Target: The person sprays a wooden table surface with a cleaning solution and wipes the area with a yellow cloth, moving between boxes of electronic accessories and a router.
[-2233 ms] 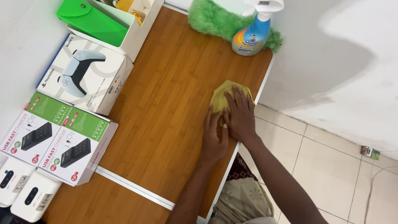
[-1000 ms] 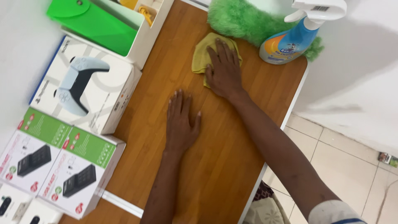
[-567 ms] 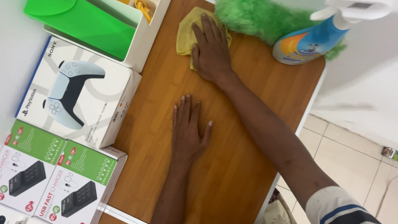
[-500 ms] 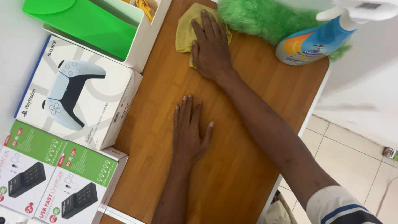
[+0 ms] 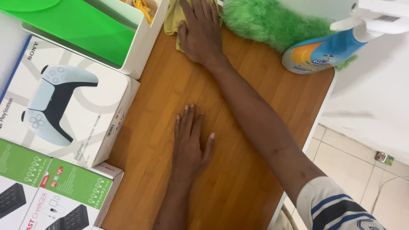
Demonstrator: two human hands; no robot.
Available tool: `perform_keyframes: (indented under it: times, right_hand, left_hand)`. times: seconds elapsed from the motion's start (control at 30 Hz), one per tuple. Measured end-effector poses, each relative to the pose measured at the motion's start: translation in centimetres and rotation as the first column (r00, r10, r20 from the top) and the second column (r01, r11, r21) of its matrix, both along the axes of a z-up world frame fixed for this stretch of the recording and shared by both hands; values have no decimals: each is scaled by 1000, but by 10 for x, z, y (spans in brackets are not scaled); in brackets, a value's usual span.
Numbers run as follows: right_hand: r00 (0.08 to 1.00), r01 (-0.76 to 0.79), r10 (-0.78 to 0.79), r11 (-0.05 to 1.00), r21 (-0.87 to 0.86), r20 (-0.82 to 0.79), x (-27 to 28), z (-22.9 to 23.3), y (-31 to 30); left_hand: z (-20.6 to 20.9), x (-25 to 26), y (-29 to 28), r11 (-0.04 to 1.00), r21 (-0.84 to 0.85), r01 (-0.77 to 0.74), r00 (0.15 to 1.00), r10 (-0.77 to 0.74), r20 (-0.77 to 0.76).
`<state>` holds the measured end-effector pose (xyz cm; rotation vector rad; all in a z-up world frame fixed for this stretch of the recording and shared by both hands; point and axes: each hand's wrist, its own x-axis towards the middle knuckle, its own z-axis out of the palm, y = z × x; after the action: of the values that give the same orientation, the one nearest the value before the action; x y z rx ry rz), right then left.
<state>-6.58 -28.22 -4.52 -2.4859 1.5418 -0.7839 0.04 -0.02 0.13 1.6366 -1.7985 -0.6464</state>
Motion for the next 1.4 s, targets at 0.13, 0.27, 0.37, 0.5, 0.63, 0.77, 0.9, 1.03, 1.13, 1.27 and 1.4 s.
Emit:
perform_keyframes:
  times: [0.13,0.27,0.37,0.5,0.63,0.77,0.9,1.03,1.13,1.27,1.4]
  right_hand:
    - [1000,10,-10,1000,-7,12,1,4,0]
    - [1000,-3,3,1000,-3,-1,-6,5,11]
    - [999,-41,40,997,-67,-20,-12,6,28]
    - [999,-48,48,999,-15,-21,-14,6,31]
    - [999,-4,3,1000,-22,-37,-7,3,20]
    - [997,62,-64,997,-50,-40,4,-1,6]
    - [991,129,-130,991,-15,-27,9,2,8]
    - [982,187,-187,982,14,-8,12,9,32]
    - [983,184,-183,982,33,-14,14,13,64]
    - [983,153,-146,986,60,-107,17,13,82]
    - [987,89,-82,995,52,-137,19,11,67]
  left_hand:
    - [4,1,-1,1000,6,1,1000,-1,-29]
    - [8,3,1,1000,6,9,999,-9,-47]
    - [10,4,-2,1000,-2,13,998,-13,-61]
    - [6,5,1,1000,0,15,997,-15,-80]
    - [3,6,3,1000,-11,13,996,-14,-83]
    - [2,7,4,1000,-11,-6,995,5,-95]
    - [9,10,6,997,58,-57,966,70,-250]
    - [15,21,7,982,-45,-184,938,162,-306]
    - [14,30,9,968,-68,-242,936,215,-280]
    - [9,34,10,964,-126,-232,956,203,-212]
    - [8,34,8,969,-121,-215,969,196,-152]
